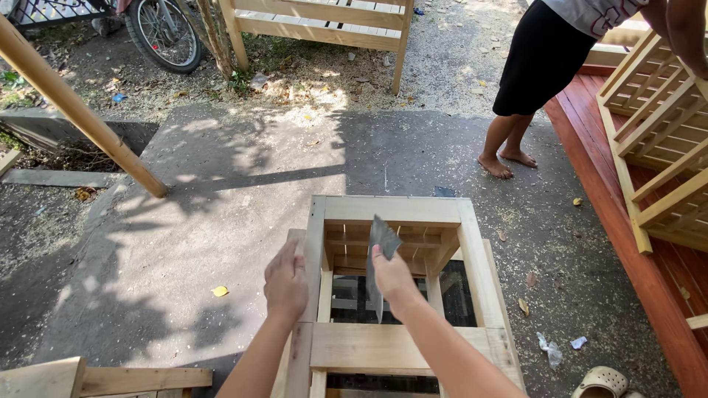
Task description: The person sands the edges and surfaces of a wooden frame using a sanding block. They move the block along the frame's edges and flat surfaces, applying pressure to smooth the wood.
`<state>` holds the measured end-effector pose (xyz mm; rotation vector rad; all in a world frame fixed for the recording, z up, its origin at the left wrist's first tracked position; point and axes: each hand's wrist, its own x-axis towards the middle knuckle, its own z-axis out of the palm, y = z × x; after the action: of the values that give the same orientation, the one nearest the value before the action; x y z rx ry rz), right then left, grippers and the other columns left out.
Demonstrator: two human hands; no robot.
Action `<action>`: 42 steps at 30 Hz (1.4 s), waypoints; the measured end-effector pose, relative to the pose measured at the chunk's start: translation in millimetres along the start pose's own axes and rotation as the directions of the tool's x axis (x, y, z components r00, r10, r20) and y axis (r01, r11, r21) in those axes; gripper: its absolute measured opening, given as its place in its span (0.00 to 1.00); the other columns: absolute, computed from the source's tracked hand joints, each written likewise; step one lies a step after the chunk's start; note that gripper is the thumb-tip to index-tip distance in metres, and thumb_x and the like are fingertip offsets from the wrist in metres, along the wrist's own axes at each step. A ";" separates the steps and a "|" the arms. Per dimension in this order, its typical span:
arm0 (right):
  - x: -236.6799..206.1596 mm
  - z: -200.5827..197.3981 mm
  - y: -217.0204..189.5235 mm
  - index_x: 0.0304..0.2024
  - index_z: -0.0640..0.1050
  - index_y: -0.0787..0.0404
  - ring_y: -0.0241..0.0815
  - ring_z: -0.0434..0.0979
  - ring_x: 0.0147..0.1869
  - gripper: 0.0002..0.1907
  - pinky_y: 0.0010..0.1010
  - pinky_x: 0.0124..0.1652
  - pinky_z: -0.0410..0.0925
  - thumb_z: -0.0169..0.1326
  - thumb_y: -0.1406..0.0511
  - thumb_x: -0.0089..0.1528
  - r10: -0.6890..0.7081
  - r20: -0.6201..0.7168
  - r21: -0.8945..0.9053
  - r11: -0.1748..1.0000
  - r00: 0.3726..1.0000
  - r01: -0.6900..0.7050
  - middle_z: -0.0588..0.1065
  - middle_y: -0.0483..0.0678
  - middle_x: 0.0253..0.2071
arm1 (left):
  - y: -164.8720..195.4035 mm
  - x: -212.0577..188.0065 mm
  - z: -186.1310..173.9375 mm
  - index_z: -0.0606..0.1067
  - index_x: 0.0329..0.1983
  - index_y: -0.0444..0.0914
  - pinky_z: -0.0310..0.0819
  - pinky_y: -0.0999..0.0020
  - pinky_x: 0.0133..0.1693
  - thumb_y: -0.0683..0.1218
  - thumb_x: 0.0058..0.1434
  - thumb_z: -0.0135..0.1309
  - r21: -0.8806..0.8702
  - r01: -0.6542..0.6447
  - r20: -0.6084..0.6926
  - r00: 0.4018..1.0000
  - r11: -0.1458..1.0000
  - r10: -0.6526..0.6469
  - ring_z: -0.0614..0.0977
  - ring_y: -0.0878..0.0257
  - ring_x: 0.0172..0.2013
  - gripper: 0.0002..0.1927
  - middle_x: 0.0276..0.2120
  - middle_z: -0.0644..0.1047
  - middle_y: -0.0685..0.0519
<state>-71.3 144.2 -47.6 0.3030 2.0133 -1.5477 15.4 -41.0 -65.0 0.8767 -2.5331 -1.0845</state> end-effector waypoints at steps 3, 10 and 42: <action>0.1 67.0 7.9 0.69 0.66 0.58 0.44 0.65 0.73 0.34 0.40 0.69 0.57 0.38 0.44 0.70 0.083 0.177 0.137 0.985 0.981 -0.108 0.68 0.49 0.69 | -20.5 -0.2 18.8 0.60 0.75 0.54 0.49 0.51 0.68 0.57 0.70 0.36 0.016 -0.005 0.131 0.991 1.000 0.003 0.58 0.48 0.71 0.28 0.69 0.67 0.49; -34.6 102.0 7.1 0.72 0.64 0.52 0.41 0.62 0.75 0.35 0.41 0.67 0.58 0.33 0.44 0.68 0.202 0.295 0.246 0.928 0.934 -0.279 0.65 0.46 0.72 | -12.8 9.4 33.6 0.59 0.75 0.54 0.43 0.47 0.68 0.58 0.70 0.38 0.020 -0.047 0.107 0.993 0.999 0.044 0.53 0.50 0.74 0.30 0.69 0.65 0.46; -72.7 67.6 -19.1 0.73 0.61 0.50 0.58 0.62 0.72 0.37 0.58 0.69 0.55 0.42 0.46 0.64 0.133 0.344 0.147 0.970 0.930 -0.193 0.62 0.44 0.71 | 2.0 -5.9 15.7 0.68 0.69 0.43 0.47 0.45 0.68 0.53 0.71 0.40 -0.048 -0.099 0.024 0.995 0.994 0.101 0.61 0.44 0.70 0.25 0.62 0.72 0.40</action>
<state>-1.6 86.7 -2.1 0.2526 1.5544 -1.5591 12.3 -27.2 -74.4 0.7200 -2.5317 -1.1261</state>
